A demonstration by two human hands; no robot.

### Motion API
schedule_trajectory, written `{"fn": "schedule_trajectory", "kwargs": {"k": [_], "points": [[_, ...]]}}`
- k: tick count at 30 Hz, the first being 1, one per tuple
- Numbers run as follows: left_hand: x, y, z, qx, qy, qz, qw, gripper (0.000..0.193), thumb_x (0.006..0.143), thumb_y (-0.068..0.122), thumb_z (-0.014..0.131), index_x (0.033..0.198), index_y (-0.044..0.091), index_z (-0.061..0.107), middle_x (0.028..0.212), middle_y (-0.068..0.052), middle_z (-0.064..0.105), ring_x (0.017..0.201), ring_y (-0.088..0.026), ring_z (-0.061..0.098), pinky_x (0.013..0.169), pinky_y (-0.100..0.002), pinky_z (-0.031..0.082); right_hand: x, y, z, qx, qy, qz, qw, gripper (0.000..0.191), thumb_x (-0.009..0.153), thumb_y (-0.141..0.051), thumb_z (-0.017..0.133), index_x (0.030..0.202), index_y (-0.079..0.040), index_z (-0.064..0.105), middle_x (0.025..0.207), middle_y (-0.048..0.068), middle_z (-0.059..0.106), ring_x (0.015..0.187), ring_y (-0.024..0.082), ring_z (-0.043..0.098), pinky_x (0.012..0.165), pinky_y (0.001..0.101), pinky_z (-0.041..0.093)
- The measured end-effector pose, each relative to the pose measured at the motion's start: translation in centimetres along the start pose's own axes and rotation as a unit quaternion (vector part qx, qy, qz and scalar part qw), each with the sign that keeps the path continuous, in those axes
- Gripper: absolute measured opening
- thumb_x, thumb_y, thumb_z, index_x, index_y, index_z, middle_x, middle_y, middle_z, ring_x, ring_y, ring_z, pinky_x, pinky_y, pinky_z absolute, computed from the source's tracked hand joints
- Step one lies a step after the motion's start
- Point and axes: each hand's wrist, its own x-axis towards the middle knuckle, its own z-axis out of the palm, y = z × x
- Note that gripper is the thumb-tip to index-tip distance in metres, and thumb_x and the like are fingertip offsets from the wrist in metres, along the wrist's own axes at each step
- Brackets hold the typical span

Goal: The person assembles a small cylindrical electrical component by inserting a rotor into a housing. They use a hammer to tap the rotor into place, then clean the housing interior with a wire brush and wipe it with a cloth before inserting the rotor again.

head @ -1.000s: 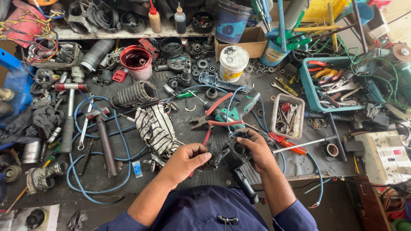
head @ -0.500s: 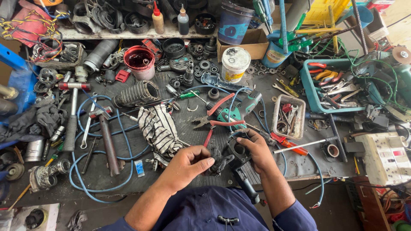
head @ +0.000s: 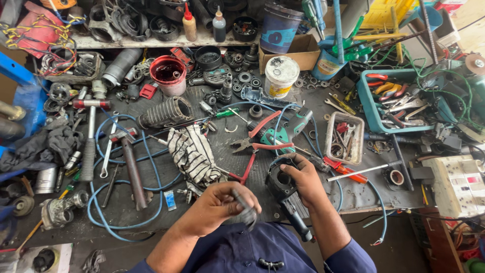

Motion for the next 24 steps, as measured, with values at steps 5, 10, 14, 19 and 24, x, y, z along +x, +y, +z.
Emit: {"fn": "schedule_trajectory", "kwargs": {"k": [5, 10, 14, 19, 24], "points": [[-1.5, 1.6, -0.1, -0.086, -0.129, 0.063, 0.986, 0.011, 0.099, 0.013, 0.077, 0.1, 0.005, 0.07, 0.109, -0.017, 0.072, 0.105, -0.027, 0.07, 0.094, -0.04, 0.057, 0.0, 0.8, 0.4, -0.067, -0.006, -0.039, 0.997, 0.026, 0.088, -0.004, 0.07, 0.114, 0.0, 0.068, 0.094, 0.006, 0.072, 0.08, 0.011, 0.068, 0.072, 0.026, 0.055], [-2.4, 3.0, 0.1, -0.107, -0.158, 0.085, 0.978, 0.011, 0.098, 0.015, 0.077, 0.1, 0.006, 0.071, 0.11, -0.017, 0.072, 0.108, -0.029, 0.07, 0.093, -0.039, 0.057, 0.4, 1.3, 0.7, -0.085, 0.009, -0.044, 0.995, 0.026, 0.087, -0.003, 0.071, 0.113, 0.001, 0.068, 0.092, 0.006, 0.072, 0.078, 0.012, 0.068, 0.07, 0.0274, 0.056], [-3.2, 4.1, -0.3, -0.103, -0.137, 0.067, 0.983, 0.009, 0.097, 0.013, 0.078, 0.098, 0.006, 0.071, 0.11, -0.015, 0.068, 0.104, -0.027, 0.07, 0.093, -0.04, 0.056, 0.4, 1.7, 0.9, -0.089, 0.027, -0.042, 0.995, 0.027, 0.086, -0.001, 0.071, 0.113, 0.002, 0.068, 0.093, 0.006, 0.073, 0.079, 0.012, 0.069, 0.071, 0.0275, 0.056], [-4.8, 4.9, -2.3, -0.07, -0.113, 0.042, 0.99, 0.009, 0.101, 0.009, 0.079, 0.099, 0.003, 0.072, 0.101, -0.009, 0.063, 0.091, -0.02, 0.065, 0.082, -0.034, 0.053, 0.1, 1.8, 0.7, -0.08, 0.028, -0.03, 0.996, 0.027, 0.086, -0.002, 0.072, 0.113, 0.002, 0.068, 0.093, 0.007, 0.072, 0.078, 0.014, 0.069, 0.07, 0.0284, 0.056], [-4.8, 9.4, -9.6, -0.144, -0.01, 0.292, 0.945, 0.014, 0.119, 0.01, 0.063, 0.113, -0.001, 0.068, 0.102, -0.014, 0.069, 0.094, -0.029, 0.068, 0.085, -0.045, 0.056, -0.5, 1.3, 0.7, -0.134, 0.047, -0.058, 0.988, 0.032, 0.085, -0.004, 0.075, 0.117, 0.003, 0.071, 0.099, 0.009, 0.074, 0.084, 0.014, 0.069, 0.075, 0.0274, 0.055]]}}
